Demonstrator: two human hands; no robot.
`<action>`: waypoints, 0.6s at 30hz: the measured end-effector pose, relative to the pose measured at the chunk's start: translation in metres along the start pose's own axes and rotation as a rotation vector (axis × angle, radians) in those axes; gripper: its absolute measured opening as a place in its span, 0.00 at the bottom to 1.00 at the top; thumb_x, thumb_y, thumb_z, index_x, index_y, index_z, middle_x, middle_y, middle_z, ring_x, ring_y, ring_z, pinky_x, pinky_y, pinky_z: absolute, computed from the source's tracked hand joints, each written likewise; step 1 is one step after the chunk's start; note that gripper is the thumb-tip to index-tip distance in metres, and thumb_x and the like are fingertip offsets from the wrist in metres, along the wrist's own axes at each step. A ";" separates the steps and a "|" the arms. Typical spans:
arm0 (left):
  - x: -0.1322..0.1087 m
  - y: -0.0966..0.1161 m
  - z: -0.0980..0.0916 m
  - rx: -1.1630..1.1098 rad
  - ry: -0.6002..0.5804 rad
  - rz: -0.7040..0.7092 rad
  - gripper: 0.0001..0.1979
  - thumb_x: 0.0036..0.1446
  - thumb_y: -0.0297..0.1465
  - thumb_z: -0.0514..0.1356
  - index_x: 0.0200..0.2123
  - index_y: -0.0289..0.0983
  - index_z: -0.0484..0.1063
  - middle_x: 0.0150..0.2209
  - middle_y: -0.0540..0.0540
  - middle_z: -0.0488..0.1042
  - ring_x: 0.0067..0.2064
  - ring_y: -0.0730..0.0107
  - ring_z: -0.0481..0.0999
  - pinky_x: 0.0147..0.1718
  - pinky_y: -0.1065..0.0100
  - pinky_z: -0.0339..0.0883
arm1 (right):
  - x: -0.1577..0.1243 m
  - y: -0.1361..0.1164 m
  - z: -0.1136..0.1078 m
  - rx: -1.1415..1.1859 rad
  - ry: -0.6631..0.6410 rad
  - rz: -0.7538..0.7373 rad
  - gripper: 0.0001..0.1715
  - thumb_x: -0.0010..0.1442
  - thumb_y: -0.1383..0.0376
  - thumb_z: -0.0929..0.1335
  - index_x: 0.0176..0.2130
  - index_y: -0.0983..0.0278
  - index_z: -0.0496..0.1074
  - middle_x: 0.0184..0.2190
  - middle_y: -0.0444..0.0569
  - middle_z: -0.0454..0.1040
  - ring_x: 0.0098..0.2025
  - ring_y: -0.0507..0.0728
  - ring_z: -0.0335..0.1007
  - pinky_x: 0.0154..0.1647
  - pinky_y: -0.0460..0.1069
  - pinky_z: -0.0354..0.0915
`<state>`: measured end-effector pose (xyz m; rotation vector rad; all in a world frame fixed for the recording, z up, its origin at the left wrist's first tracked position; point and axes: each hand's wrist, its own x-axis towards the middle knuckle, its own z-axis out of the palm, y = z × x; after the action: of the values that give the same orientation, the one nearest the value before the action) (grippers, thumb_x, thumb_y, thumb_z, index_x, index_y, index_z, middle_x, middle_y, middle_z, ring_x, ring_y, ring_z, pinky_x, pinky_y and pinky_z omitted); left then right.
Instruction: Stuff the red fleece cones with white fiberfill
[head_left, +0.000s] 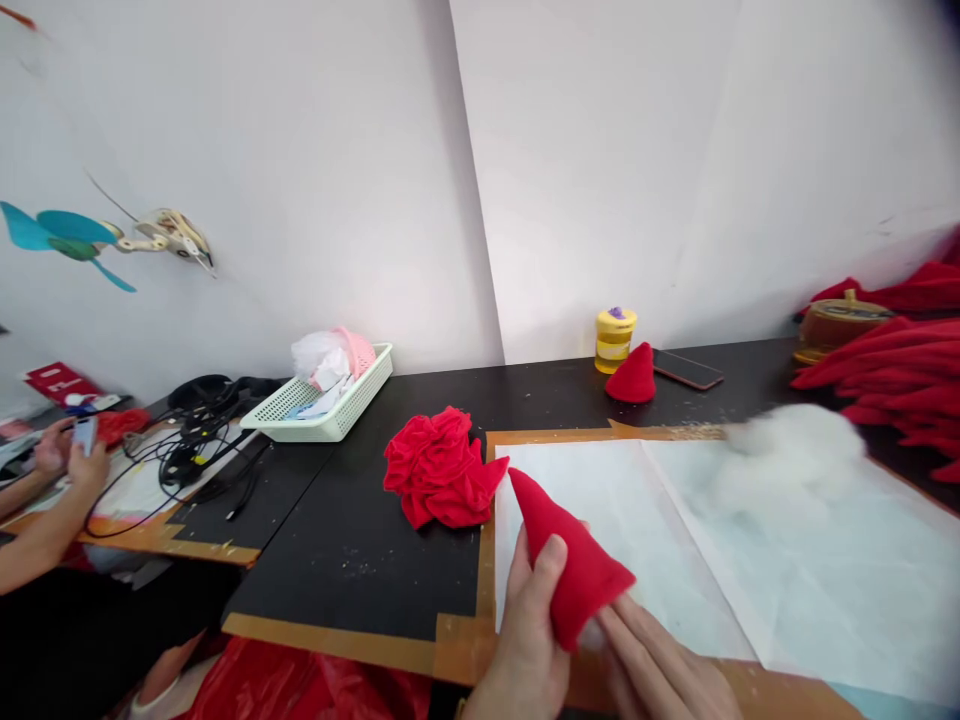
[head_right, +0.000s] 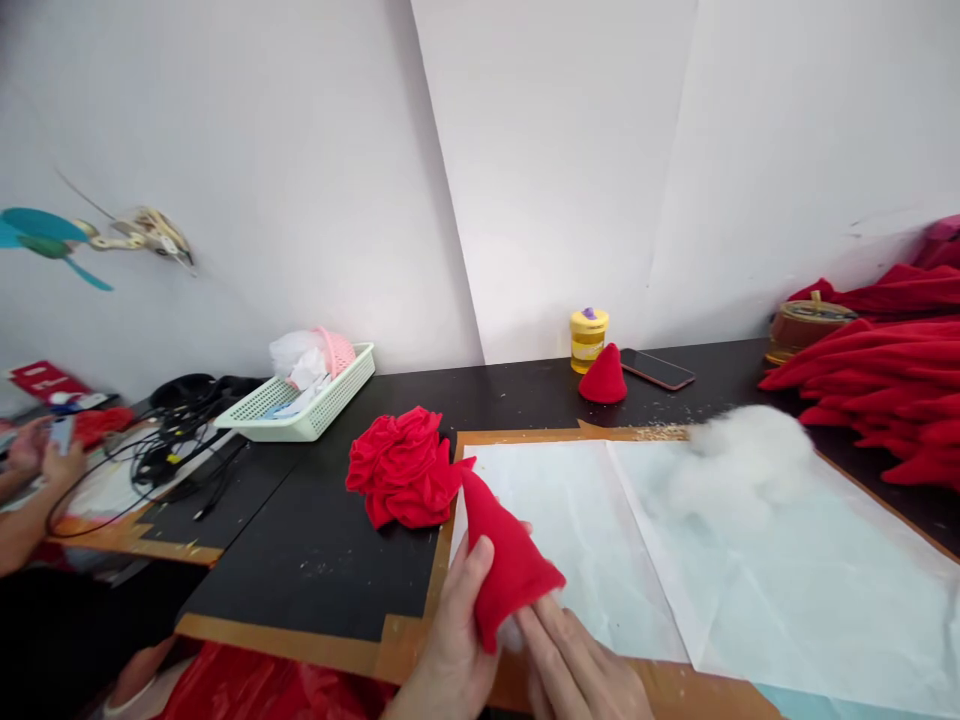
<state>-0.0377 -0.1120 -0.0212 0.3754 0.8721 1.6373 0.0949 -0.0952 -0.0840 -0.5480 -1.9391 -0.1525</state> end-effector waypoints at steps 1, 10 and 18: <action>-0.002 0.000 0.000 0.045 -0.035 0.006 0.38 0.51 0.42 0.71 0.63 0.38 0.65 0.52 0.36 0.77 0.55 0.48 0.76 0.55 0.55 0.68 | 0.004 0.001 0.002 0.003 0.004 -0.014 0.22 0.68 0.74 0.61 0.58 0.68 0.72 0.43 0.58 0.83 0.41 0.61 0.83 0.38 0.47 0.78; -0.010 0.015 0.014 0.552 -0.113 -0.016 0.34 0.42 0.25 0.69 0.56 0.35 0.68 0.45 0.40 0.78 0.46 0.51 0.77 0.48 0.56 0.71 | 0.017 0.004 0.007 0.133 -0.318 -0.018 0.14 0.56 0.77 0.58 0.27 0.59 0.63 0.17 0.42 0.73 0.14 0.52 0.68 0.15 0.44 0.64; -0.012 0.005 -0.008 0.232 -0.116 -0.096 0.38 0.47 0.32 0.72 0.62 0.37 0.67 0.48 0.38 0.80 0.51 0.46 0.77 0.51 0.56 0.69 | 0.009 -0.006 0.023 0.027 -0.424 0.004 0.16 0.61 0.76 0.57 0.37 0.61 0.69 0.25 0.47 0.80 0.22 0.55 0.76 0.23 0.44 0.72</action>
<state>-0.0432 -0.1257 -0.0204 0.5752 0.9798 1.4155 0.0695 -0.0899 -0.0847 -0.6014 -2.3464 -0.0064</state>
